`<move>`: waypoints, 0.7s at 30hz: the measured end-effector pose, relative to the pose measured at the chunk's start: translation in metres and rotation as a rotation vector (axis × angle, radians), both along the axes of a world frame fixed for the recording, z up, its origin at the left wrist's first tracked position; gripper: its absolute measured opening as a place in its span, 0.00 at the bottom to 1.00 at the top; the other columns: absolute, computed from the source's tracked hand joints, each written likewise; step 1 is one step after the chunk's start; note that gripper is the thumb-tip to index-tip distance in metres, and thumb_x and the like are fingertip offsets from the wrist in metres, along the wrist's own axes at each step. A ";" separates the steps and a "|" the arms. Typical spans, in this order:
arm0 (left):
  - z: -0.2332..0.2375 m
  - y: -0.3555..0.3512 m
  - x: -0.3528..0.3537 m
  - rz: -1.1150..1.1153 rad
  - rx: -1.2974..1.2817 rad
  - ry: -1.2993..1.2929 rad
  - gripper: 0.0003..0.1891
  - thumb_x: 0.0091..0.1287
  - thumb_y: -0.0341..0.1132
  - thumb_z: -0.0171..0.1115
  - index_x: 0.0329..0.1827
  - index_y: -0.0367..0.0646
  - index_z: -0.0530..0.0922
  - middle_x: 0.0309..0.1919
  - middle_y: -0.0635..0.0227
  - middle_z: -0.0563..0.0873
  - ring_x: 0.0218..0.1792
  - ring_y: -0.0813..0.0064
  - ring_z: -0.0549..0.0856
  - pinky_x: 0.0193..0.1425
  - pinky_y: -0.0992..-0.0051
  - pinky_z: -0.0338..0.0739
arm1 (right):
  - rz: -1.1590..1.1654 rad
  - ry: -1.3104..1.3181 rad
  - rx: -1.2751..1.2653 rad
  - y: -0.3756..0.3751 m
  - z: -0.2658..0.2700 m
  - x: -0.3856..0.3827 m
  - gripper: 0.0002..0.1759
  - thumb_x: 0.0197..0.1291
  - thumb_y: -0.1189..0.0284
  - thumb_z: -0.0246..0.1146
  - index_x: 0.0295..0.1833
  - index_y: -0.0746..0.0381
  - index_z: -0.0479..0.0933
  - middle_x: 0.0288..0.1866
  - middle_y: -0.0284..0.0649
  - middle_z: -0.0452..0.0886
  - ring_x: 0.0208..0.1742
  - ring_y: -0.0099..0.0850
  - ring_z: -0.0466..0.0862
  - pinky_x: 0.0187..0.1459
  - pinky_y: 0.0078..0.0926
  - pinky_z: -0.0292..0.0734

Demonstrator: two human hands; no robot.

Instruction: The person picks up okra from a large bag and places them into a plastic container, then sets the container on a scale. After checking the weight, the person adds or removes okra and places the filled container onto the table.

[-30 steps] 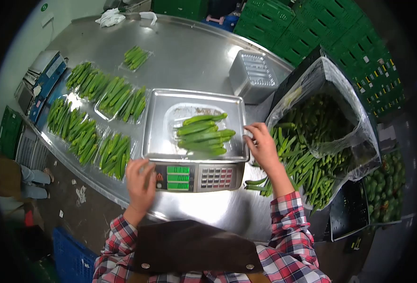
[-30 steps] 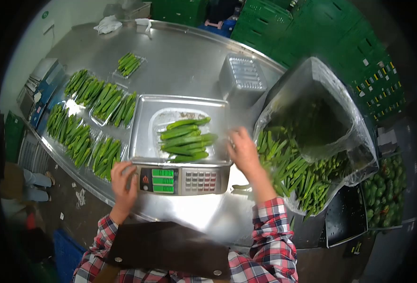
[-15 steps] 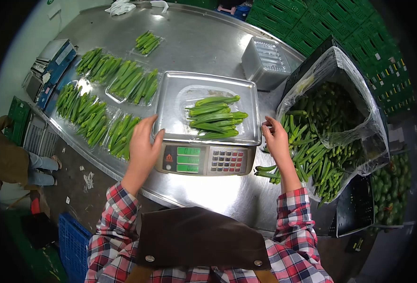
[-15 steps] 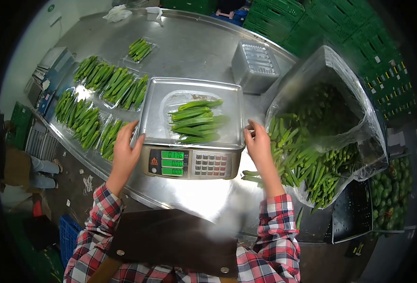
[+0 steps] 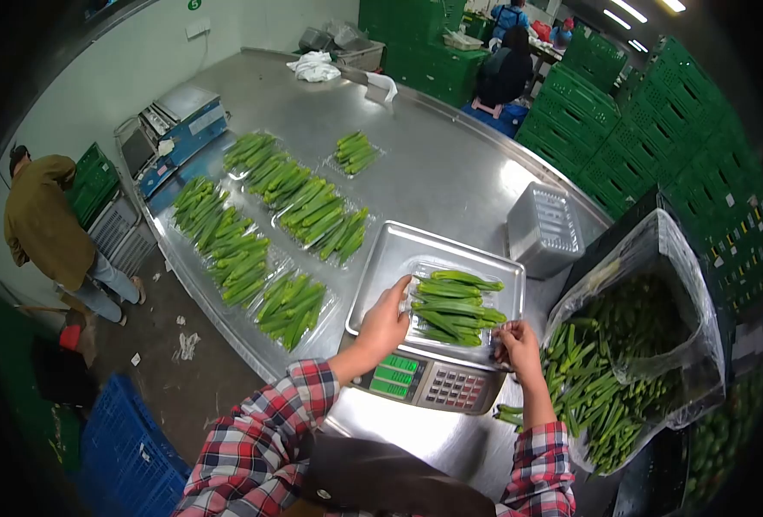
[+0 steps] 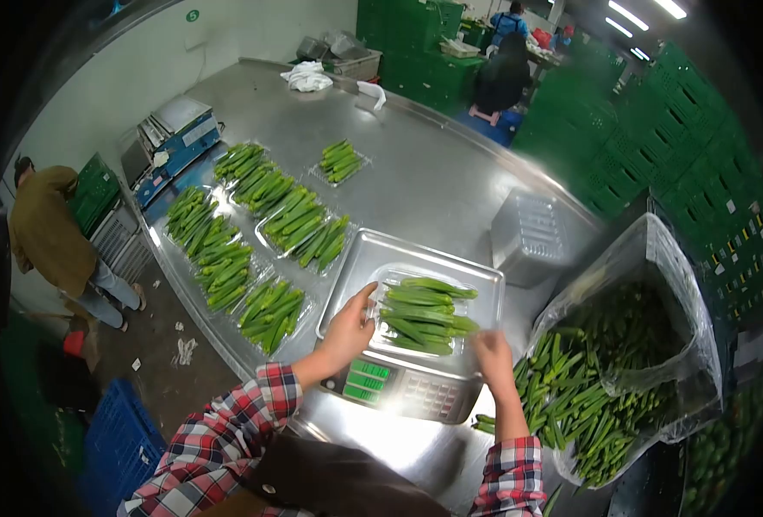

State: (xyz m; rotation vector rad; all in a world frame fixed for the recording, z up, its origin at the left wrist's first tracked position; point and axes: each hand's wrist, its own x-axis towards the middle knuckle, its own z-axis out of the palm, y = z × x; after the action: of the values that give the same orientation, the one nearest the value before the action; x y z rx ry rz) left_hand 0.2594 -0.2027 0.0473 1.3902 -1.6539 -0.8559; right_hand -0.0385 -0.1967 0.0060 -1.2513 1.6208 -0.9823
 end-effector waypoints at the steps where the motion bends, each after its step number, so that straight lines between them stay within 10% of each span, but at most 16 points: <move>1: 0.004 -0.002 -0.001 0.013 0.021 0.080 0.33 0.54 0.25 0.55 0.66 0.43 0.58 0.43 0.54 0.76 0.34 0.62 0.80 0.39 0.69 0.76 | -0.016 -0.107 0.020 0.005 0.026 0.013 0.06 0.61 0.75 0.55 0.40 0.65 0.66 0.33 0.42 0.79 0.16 0.23 0.73 0.16 0.18 0.69; 6: 0.035 -0.050 0.011 -0.019 0.723 0.918 0.30 0.53 0.23 0.54 0.63 0.32 0.61 0.45 0.61 0.77 0.36 0.70 0.78 0.40 0.67 0.75 | 0.020 -0.202 -0.112 -0.031 0.081 0.018 0.07 0.63 0.72 0.54 0.40 0.64 0.66 0.34 0.41 0.79 0.16 0.22 0.72 0.16 0.18 0.68; 9: 0.032 -0.101 0.025 -0.375 1.021 0.886 0.22 0.54 0.24 0.52 0.55 0.33 0.70 0.45 0.60 0.77 0.38 0.71 0.78 0.38 0.67 0.74 | 0.120 -0.038 -0.168 -0.068 0.109 0.017 0.09 0.64 0.69 0.53 0.43 0.65 0.68 0.36 0.40 0.80 0.16 0.21 0.72 0.17 0.17 0.68; 12: 0.062 -0.134 0.028 -0.352 0.961 0.909 0.12 0.56 0.26 0.49 0.43 0.36 0.75 0.38 0.62 0.81 0.36 0.72 0.81 0.34 0.70 0.71 | 0.102 -0.082 -0.176 -0.106 0.129 0.020 0.16 0.61 0.71 0.56 0.51 0.70 0.70 0.39 0.41 0.81 0.26 0.23 0.78 0.26 0.20 0.73; 18: 0.038 -0.215 0.034 -0.132 0.759 0.978 0.11 0.55 0.22 0.47 0.41 0.35 0.71 0.38 0.58 0.81 0.36 0.66 0.83 0.32 0.66 0.74 | -0.013 1.141 -0.693 -0.176 0.086 -0.032 0.23 0.59 0.73 0.54 0.58 0.74 0.65 0.46 0.57 0.77 0.47 0.51 0.77 0.49 0.41 0.71; 21: -0.010 -0.260 0.037 -0.038 0.697 1.053 0.10 0.55 0.22 0.47 0.40 0.35 0.70 0.35 0.57 0.80 0.34 0.65 0.82 0.32 0.65 0.74 | 0.010 1.074 -0.233 -0.176 0.076 -0.039 0.23 0.58 0.73 0.53 0.59 0.74 0.64 0.48 0.56 0.76 0.48 0.52 0.75 0.50 0.46 0.68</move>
State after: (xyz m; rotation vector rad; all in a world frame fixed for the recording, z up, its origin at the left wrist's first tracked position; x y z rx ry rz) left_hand 0.2960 -0.4631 0.0373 0.9718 -0.5695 -1.8796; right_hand -0.0780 -0.3723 0.0816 -2.1572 2.3017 -0.4757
